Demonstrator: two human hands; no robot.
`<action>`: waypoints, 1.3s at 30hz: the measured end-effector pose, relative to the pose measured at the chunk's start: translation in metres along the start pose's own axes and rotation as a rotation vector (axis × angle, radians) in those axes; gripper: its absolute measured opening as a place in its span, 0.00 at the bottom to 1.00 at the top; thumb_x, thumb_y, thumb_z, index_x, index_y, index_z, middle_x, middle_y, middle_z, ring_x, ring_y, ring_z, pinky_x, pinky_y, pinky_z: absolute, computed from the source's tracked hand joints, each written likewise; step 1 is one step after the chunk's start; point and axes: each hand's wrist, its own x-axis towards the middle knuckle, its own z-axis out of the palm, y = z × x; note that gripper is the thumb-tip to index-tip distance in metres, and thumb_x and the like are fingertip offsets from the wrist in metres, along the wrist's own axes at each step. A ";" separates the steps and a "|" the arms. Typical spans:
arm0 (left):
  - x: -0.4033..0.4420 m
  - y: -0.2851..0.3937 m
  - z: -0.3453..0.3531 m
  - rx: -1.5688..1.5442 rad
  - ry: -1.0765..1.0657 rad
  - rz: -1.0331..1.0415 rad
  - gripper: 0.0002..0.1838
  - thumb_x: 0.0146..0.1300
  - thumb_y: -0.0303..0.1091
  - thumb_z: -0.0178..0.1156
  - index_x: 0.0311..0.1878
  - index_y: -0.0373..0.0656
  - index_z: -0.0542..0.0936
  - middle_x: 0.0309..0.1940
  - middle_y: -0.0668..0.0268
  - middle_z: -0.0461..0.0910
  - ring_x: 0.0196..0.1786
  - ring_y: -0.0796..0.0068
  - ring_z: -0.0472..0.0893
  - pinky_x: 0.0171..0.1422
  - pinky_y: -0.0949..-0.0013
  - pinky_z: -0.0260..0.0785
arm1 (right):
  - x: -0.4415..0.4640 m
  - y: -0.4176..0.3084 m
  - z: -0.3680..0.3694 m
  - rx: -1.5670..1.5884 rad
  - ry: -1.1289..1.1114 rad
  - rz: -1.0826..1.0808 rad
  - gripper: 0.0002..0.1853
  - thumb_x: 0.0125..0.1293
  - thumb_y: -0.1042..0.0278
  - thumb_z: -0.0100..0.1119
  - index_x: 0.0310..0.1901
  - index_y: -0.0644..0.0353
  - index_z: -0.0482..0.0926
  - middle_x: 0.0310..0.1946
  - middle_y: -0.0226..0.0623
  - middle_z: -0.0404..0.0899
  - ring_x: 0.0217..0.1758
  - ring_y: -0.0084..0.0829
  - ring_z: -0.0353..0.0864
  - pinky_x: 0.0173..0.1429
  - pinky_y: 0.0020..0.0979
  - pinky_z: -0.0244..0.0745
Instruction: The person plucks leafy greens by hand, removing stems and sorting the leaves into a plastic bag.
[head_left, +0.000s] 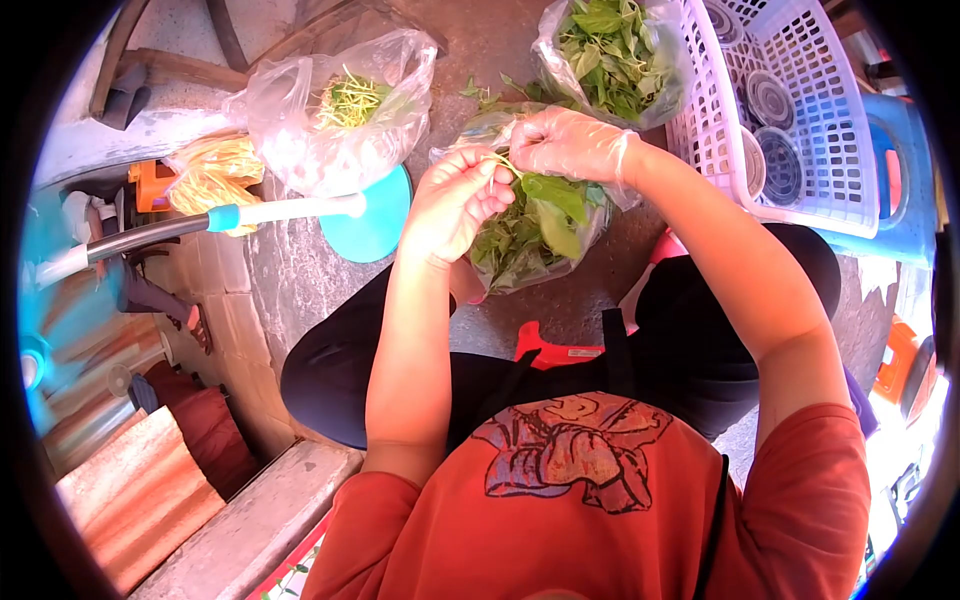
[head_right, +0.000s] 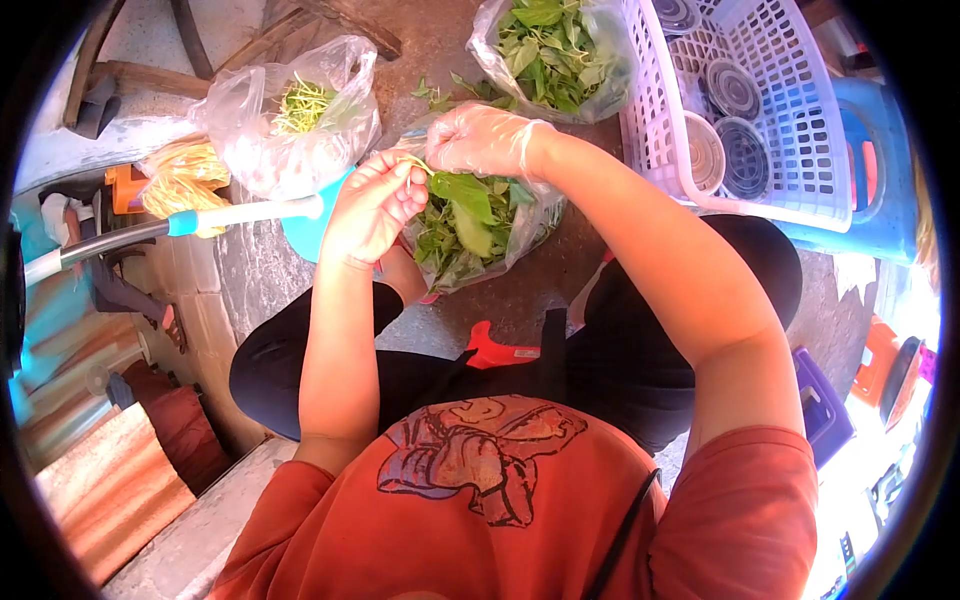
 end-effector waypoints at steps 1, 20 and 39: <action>0.000 -0.001 0.001 0.011 0.008 0.001 0.04 0.65 0.28 0.52 0.39 0.39 0.73 0.30 0.65 0.77 0.30 0.77 0.77 0.36 0.76 0.72 | 0.000 0.001 0.000 0.027 0.009 -0.012 0.12 0.61 0.61 0.54 0.37 0.63 0.78 0.33 0.28 0.77 0.39 0.21 0.71 0.49 0.26 0.66; 0.002 -0.004 0.005 0.217 0.132 0.098 0.07 0.65 0.31 0.54 0.41 0.38 0.74 0.27 0.67 0.76 0.26 0.78 0.75 0.32 0.76 0.69 | 0.006 0.007 0.019 0.292 0.097 0.064 0.12 0.58 0.59 0.56 0.35 0.59 0.80 0.34 0.33 0.79 0.41 0.23 0.73 0.51 0.27 0.65; 0.058 0.078 -0.110 -0.085 0.625 0.573 0.06 0.62 0.27 0.55 0.40 0.35 0.74 0.28 0.62 0.76 0.33 0.71 0.76 0.38 0.72 0.72 | 0.002 -0.004 -0.023 0.984 0.535 0.295 0.13 0.60 0.61 0.53 0.41 0.61 0.74 0.37 0.39 0.79 0.36 0.32 0.77 0.42 0.37 0.75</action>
